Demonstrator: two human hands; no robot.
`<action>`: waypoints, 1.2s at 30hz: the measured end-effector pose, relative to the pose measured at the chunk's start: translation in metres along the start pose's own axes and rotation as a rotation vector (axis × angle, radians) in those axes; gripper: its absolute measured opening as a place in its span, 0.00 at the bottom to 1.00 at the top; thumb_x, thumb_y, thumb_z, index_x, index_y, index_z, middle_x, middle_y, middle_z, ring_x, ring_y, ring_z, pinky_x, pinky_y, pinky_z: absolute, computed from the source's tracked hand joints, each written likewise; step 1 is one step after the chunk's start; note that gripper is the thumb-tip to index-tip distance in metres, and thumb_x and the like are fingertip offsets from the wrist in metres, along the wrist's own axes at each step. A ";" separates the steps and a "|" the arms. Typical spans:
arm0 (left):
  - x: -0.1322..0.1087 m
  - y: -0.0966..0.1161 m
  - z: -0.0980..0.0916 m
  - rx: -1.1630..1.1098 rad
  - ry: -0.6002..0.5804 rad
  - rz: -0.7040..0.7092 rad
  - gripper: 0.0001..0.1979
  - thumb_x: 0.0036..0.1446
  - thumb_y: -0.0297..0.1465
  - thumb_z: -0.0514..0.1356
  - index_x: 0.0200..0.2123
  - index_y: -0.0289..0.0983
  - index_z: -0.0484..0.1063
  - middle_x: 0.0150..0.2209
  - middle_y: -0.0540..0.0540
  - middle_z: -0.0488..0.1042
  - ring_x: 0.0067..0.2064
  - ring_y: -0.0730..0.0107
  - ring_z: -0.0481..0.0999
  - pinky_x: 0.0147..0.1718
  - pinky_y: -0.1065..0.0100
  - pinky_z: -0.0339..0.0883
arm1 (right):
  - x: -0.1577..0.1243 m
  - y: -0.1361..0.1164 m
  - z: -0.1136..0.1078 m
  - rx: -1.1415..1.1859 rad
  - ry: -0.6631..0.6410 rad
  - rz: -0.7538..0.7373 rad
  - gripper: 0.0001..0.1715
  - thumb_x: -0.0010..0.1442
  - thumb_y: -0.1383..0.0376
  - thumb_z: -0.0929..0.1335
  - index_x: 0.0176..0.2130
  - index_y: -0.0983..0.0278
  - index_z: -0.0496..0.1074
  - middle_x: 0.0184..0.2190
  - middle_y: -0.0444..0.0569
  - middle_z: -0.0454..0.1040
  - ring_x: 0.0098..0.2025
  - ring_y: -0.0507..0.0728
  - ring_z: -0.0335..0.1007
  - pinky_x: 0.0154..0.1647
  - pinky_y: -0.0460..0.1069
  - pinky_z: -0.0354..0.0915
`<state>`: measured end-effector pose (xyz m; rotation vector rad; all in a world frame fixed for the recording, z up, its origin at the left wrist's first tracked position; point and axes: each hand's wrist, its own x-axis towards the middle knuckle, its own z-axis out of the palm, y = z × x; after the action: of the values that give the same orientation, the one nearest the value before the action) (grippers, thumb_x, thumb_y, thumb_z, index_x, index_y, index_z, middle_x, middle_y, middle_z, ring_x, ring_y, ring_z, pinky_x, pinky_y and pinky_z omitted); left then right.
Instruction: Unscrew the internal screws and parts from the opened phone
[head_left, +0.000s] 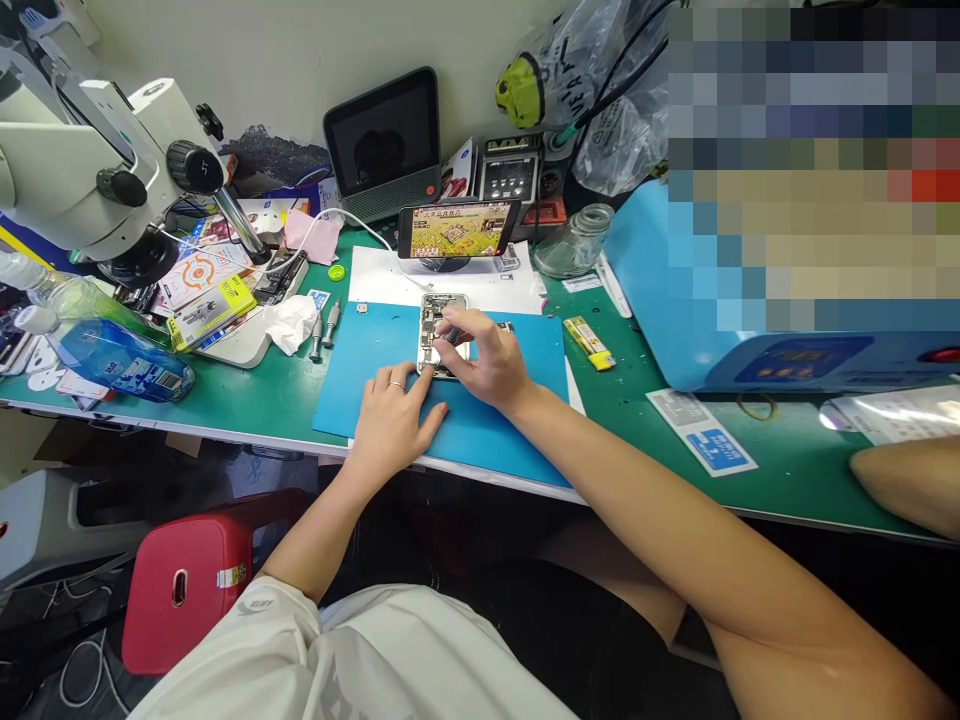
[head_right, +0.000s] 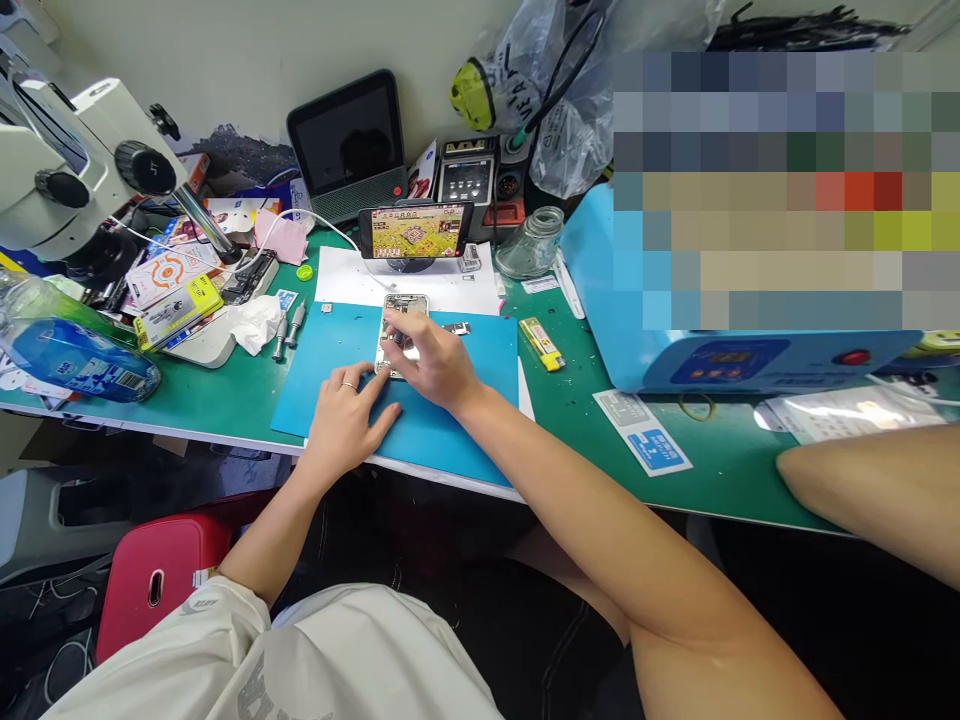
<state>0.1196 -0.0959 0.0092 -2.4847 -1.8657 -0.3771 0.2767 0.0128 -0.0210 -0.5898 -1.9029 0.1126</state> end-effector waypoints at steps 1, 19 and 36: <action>0.000 0.000 0.000 0.001 0.001 0.000 0.25 0.70 0.45 0.52 0.63 0.39 0.65 0.60 0.38 0.67 0.57 0.51 0.66 0.50 0.55 0.64 | 0.000 0.000 0.000 -0.001 0.008 0.000 0.28 0.67 0.66 0.66 0.63 0.55 0.57 0.40 0.46 0.76 0.36 0.52 0.76 0.34 0.47 0.76; 0.000 0.000 0.000 0.002 -0.009 0.002 0.25 0.70 0.45 0.52 0.64 0.39 0.65 0.60 0.38 0.67 0.58 0.50 0.65 0.51 0.55 0.64 | -0.001 0.000 0.000 -0.027 0.007 0.021 0.26 0.67 0.69 0.64 0.62 0.57 0.58 0.40 0.47 0.76 0.35 0.51 0.75 0.34 0.46 0.76; 0.000 0.000 0.000 -0.005 -0.007 -0.001 0.25 0.70 0.45 0.52 0.64 0.39 0.65 0.60 0.37 0.67 0.57 0.51 0.66 0.51 0.55 0.64 | 0.000 0.001 0.000 -0.030 -0.003 -0.003 0.30 0.67 0.66 0.66 0.64 0.54 0.56 0.40 0.47 0.77 0.35 0.53 0.75 0.33 0.47 0.75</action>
<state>0.1198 -0.0956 0.0092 -2.4915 -1.8717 -0.3735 0.2770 0.0132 -0.0213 -0.6068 -1.9110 0.0831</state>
